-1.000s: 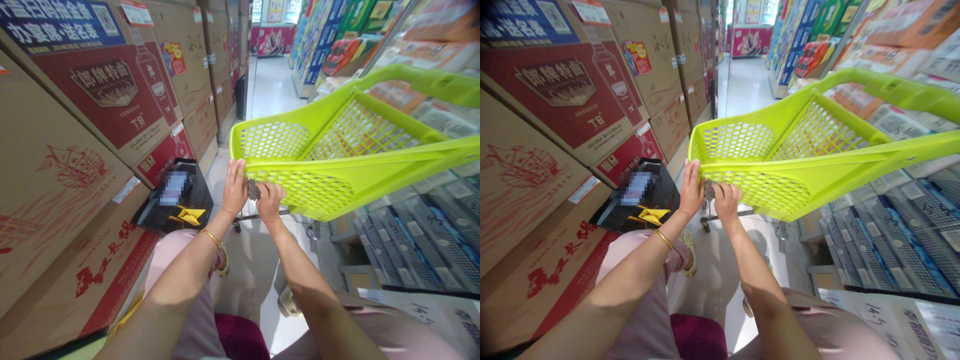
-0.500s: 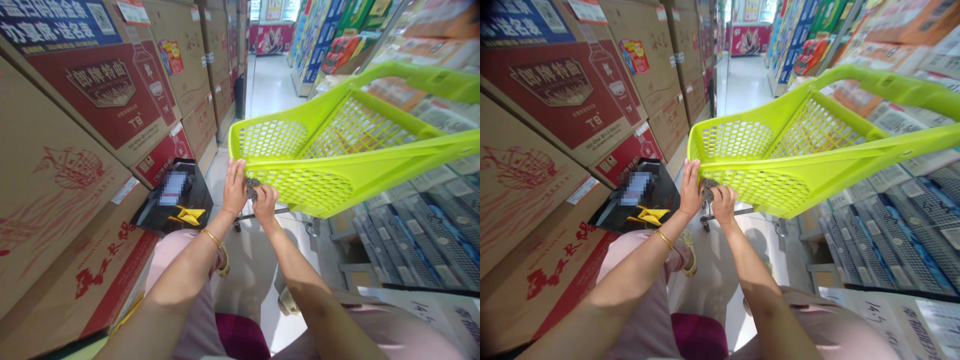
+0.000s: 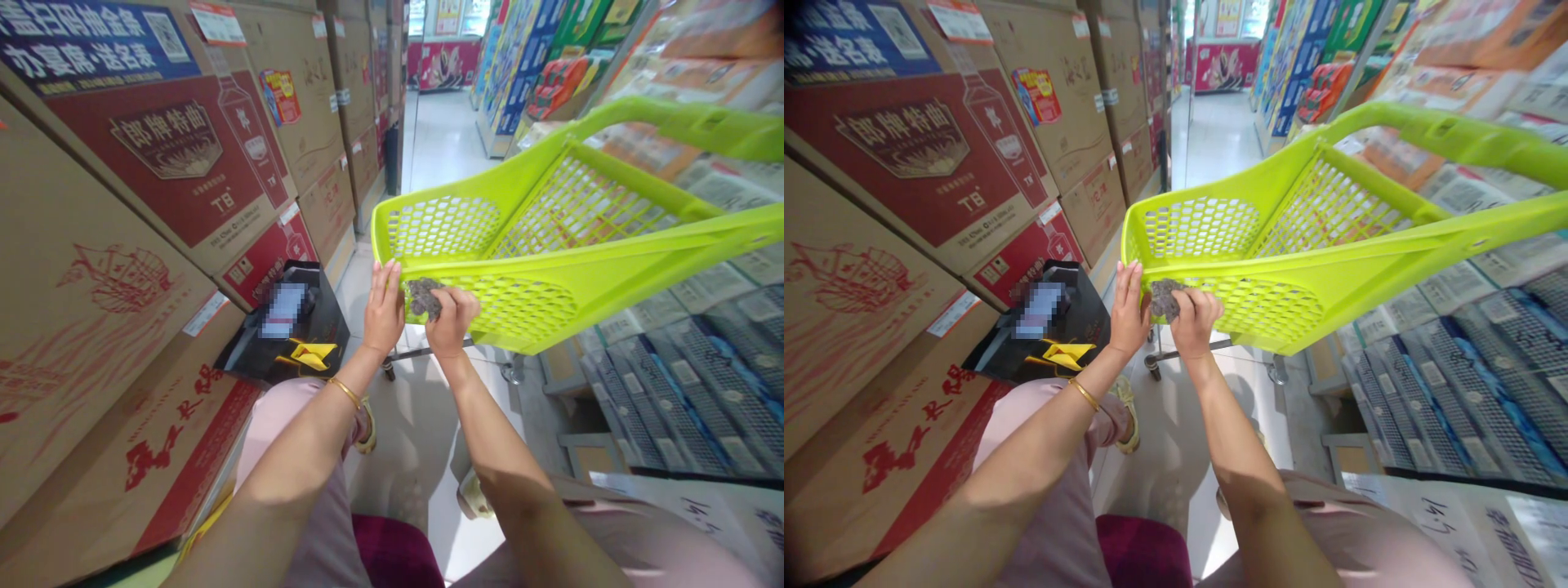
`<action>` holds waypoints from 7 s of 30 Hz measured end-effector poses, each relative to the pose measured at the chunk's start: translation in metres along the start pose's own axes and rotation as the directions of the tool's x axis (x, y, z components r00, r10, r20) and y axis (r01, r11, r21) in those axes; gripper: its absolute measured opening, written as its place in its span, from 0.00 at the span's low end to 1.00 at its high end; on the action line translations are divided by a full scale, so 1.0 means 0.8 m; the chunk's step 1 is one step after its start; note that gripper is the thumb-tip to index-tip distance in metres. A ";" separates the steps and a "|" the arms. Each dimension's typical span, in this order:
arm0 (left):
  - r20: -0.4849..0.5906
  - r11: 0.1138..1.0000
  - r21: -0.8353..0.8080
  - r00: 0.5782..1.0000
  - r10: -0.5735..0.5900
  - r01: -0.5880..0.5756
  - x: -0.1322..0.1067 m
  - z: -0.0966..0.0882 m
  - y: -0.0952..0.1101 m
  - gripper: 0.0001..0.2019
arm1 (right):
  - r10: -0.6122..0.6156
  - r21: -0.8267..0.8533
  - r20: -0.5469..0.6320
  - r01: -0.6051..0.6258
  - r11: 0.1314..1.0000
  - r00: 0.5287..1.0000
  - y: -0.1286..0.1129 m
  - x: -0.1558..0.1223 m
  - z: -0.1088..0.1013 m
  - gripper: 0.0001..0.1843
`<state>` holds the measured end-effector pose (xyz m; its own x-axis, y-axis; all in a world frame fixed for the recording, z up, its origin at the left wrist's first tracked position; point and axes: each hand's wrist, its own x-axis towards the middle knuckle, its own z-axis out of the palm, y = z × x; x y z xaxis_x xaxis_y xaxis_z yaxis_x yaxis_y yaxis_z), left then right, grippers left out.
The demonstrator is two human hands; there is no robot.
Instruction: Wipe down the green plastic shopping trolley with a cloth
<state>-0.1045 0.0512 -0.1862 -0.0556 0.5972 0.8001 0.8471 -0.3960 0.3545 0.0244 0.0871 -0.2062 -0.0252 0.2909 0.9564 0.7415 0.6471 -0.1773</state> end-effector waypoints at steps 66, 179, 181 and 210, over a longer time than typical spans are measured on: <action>0.140 0.966 0.241 0.988 0.062 -0.095 -0.015 0.015 -0.008 0.17 | -0.040 0.018 0.155 0.038 0.999 0.987 0.020 -0.034 0.008 0.14; 0.025 0.930 0.367 0.999 -0.026 0.015 -0.036 -0.005 0.012 0.18 | 0.061 0.115 0.096 -0.072 0.991 0.993 0.002 -0.001 -0.013 0.16; 0.024 0.931 0.364 0.999 -0.038 0.027 -0.036 -0.005 0.015 0.18 | 0.066 0.115 0.100 -0.077 0.990 0.993 0.001 0.004 -0.016 0.16; -0.056 0.956 0.287 0.997 -0.052 0.065 0.033 0.019 0.029 0.18 | -0.033 0.042 -0.108 0.038 0.998 0.994 0.005 0.044 -0.004 0.12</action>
<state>-0.0780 0.0684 -0.1640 -0.1286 0.5770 0.8065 0.9577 -0.1388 0.2520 0.0287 0.0980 -0.1722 0.0227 0.1914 0.9812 0.7110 0.6869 -0.1504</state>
